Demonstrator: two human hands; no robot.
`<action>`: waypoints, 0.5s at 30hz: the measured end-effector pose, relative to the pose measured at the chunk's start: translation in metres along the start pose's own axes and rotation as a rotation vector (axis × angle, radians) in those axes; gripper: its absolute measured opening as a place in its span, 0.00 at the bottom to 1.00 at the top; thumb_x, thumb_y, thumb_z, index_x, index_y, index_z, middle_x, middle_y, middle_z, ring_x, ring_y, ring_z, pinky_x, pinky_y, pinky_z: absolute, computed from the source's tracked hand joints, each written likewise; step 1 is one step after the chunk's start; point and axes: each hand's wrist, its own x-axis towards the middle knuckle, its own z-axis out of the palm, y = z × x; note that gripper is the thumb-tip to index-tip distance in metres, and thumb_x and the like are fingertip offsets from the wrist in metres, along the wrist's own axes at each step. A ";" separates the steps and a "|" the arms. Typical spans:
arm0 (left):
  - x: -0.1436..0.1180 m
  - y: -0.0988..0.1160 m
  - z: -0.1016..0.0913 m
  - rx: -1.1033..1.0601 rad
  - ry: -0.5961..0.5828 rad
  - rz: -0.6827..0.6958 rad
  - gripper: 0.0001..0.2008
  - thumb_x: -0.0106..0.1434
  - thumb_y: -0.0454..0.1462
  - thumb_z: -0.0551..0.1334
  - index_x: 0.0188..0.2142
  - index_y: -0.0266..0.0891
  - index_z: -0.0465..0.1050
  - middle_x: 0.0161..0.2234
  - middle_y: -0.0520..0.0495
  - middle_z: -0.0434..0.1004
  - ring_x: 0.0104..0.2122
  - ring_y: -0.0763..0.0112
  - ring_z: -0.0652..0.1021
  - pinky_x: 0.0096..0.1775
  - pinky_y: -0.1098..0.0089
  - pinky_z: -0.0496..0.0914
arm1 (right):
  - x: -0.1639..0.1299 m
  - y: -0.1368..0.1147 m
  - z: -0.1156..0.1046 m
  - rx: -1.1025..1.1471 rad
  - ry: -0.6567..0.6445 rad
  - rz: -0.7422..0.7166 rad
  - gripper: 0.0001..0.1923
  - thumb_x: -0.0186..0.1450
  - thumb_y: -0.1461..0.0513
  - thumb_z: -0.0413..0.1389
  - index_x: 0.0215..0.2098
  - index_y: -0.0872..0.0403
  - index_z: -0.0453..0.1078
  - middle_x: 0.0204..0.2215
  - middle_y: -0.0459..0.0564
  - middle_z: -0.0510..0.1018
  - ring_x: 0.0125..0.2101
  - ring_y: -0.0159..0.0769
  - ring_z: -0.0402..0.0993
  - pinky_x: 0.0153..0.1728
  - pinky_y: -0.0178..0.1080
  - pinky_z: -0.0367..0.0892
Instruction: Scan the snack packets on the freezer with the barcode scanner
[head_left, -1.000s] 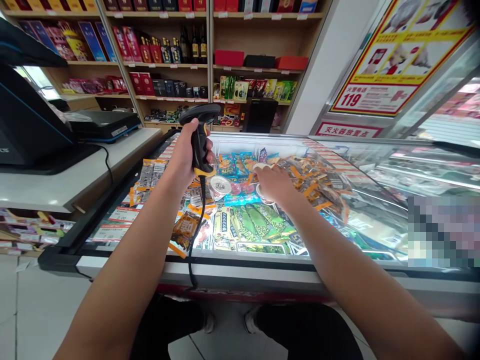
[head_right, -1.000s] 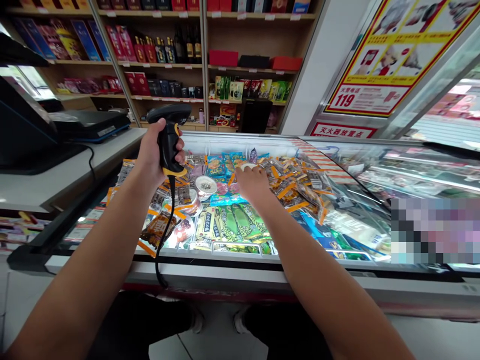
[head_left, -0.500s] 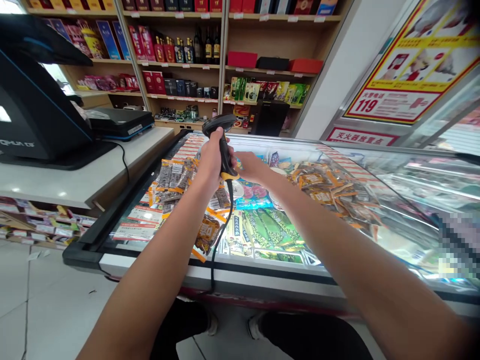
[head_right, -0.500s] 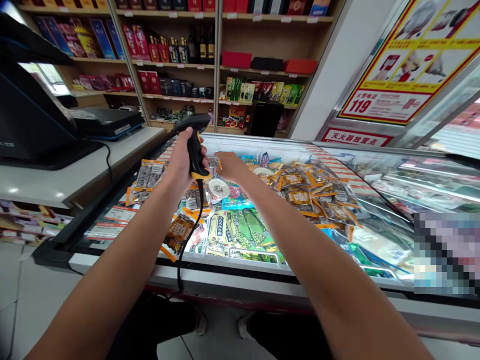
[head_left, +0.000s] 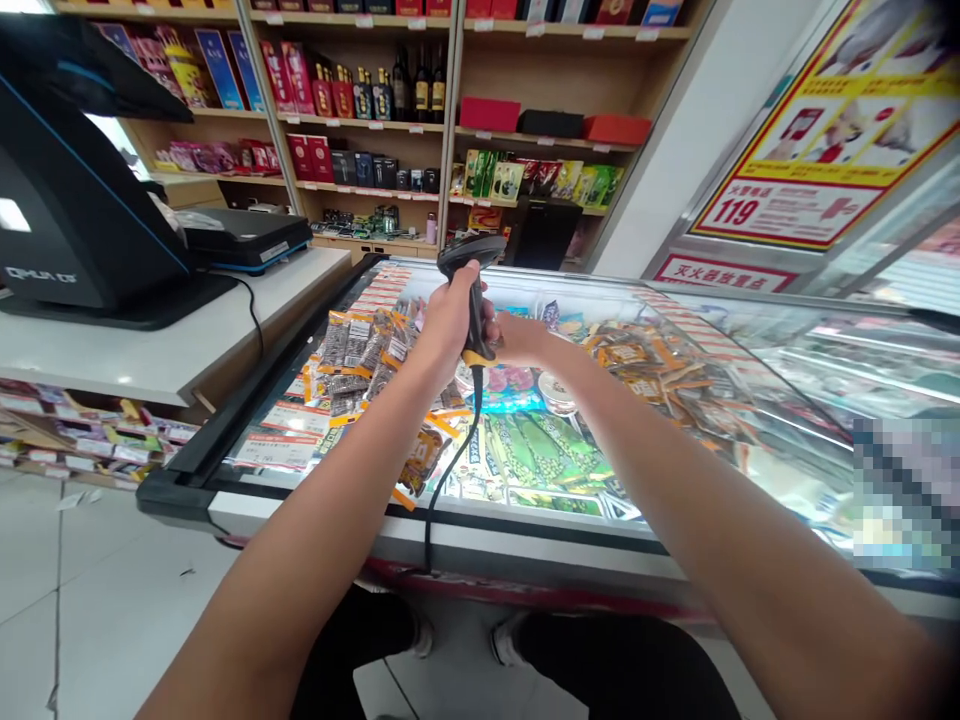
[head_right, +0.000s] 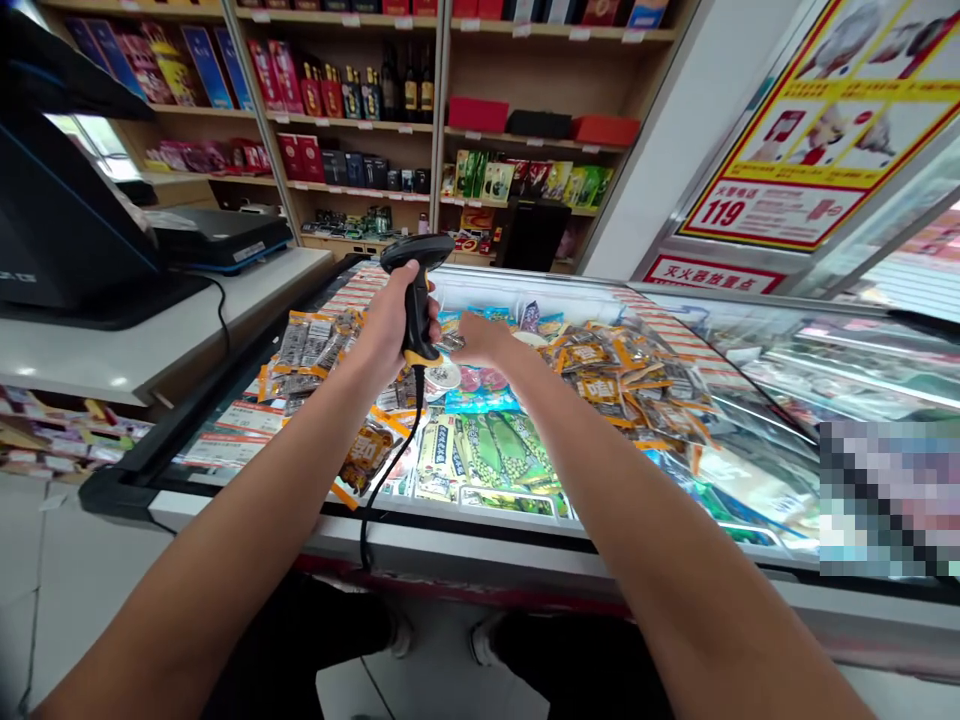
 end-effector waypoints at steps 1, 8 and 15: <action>-0.002 -0.001 0.001 0.011 -0.011 -0.001 0.20 0.67 0.54 0.64 0.34 0.41 0.65 0.18 0.57 0.67 0.14 0.77 0.71 0.19 0.77 0.62 | -0.009 0.005 -0.002 0.024 0.024 0.014 0.35 0.55 0.54 0.68 0.57 0.56 0.66 0.49 0.62 0.80 0.49 0.58 0.78 0.51 0.52 0.70; -0.009 -0.017 0.007 0.088 -0.127 -0.032 0.22 0.66 0.56 0.63 0.34 0.42 0.65 0.19 0.55 0.70 0.13 0.75 0.71 0.17 0.74 0.62 | -0.057 0.030 -0.006 0.461 0.537 0.110 0.19 0.61 0.52 0.61 0.45 0.55 0.71 0.41 0.57 0.82 0.42 0.50 0.78 0.48 0.49 0.71; -0.017 -0.033 0.011 0.210 -0.362 -0.057 0.19 0.66 0.54 0.62 0.32 0.40 0.67 0.19 0.53 0.70 0.13 0.74 0.70 0.17 0.72 0.62 | -0.064 0.046 -0.016 1.268 0.589 0.203 0.11 0.66 0.53 0.51 0.45 0.46 0.63 0.40 0.48 0.81 0.40 0.40 0.80 0.38 0.41 0.75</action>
